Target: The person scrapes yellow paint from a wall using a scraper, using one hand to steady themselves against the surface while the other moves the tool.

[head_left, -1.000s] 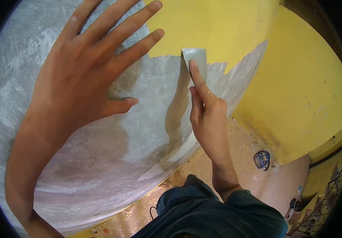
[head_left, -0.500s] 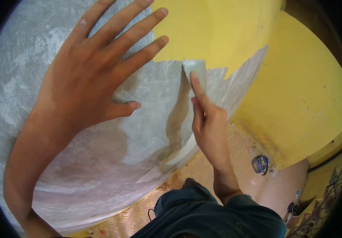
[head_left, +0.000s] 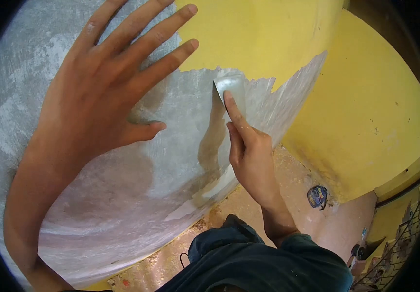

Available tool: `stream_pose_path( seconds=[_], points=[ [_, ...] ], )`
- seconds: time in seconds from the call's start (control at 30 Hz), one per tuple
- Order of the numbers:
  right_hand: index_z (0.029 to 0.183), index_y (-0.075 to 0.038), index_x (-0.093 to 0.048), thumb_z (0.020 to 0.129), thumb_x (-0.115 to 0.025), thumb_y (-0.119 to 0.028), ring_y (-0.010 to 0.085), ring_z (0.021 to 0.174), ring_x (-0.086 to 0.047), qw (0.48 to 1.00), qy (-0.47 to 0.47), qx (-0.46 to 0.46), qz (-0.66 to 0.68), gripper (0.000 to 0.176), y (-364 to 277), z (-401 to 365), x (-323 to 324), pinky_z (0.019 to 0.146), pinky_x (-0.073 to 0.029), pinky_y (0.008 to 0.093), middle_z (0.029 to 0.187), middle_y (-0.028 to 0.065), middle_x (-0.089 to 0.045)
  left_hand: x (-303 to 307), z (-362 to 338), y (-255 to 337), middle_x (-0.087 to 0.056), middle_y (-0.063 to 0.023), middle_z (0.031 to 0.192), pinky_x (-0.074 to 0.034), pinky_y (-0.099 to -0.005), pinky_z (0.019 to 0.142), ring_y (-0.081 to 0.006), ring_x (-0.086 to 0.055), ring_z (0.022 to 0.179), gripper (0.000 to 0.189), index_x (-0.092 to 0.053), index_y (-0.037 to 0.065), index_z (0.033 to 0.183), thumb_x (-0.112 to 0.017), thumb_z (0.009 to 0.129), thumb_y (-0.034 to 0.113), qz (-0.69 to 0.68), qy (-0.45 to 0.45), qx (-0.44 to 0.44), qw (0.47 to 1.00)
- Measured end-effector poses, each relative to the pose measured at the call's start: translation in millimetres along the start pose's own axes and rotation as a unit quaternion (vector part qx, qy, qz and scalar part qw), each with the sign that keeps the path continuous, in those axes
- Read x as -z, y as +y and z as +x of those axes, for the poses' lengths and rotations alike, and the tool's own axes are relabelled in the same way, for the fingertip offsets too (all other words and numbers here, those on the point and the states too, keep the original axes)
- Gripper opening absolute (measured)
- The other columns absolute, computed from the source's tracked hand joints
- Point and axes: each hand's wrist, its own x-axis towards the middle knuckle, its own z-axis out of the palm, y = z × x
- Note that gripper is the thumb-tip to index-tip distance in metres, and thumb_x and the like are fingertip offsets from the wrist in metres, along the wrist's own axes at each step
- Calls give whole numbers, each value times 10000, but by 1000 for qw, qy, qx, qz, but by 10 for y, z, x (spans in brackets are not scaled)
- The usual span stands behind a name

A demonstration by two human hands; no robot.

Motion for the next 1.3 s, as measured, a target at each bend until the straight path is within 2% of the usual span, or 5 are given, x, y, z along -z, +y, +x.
stream_pose_path(
  seconds=[0.03,0.37,0.43,0.97,1.3],
  points=[
    [1565,-218,-512,1016,-585,34,289,572,-516,1000,-11,-2,0,609,4,11,-12,627,-478,316,744,255,-568,59,-1,21,-271,20,1721,-154,-494,1352,-224,-216,1600,1318,-403,357,1584,-975,425,618,-38,-20,54,998],
    [1580,-210,-491,1000,-597,48,279,565,-502,1000,1,22,-1,644,27,77,-40,618,-469,316,723,249,-549,16,-9,-13,-295,10,1715,-141,-492,1353,-229,-223,1600,1307,-427,347,1574,-966,415,623,-54,-20,53,997],
    [1579,-209,-493,997,-597,52,265,567,-514,1000,5,21,-15,646,-68,151,9,613,-462,306,718,248,-549,-142,-16,-118,-301,-189,1663,-107,-666,1274,-390,-189,1576,926,-466,171,1539,-506,903,843,34,26,-50,998],
    [1576,-199,-495,1007,-572,56,251,569,-450,999,9,35,3,628,-44,138,3,592,-436,307,785,266,-587,-229,-13,-135,-322,-194,1653,-130,-666,1269,-393,-221,1566,944,-482,161,1525,-549,878,844,15,64,-65,996],
    [1574,-180,-500,1014,-567,59,174,614,-492,999,-28,-4,16,613,-96,96,-34,639,-463,285,803,273,-612,-313,-7,-164,-355,-204,1636,-130,-668,1265,-400,-259,1553,921,-480,148,1524,-512,908,831,46,89,-66,993]
  ],
)
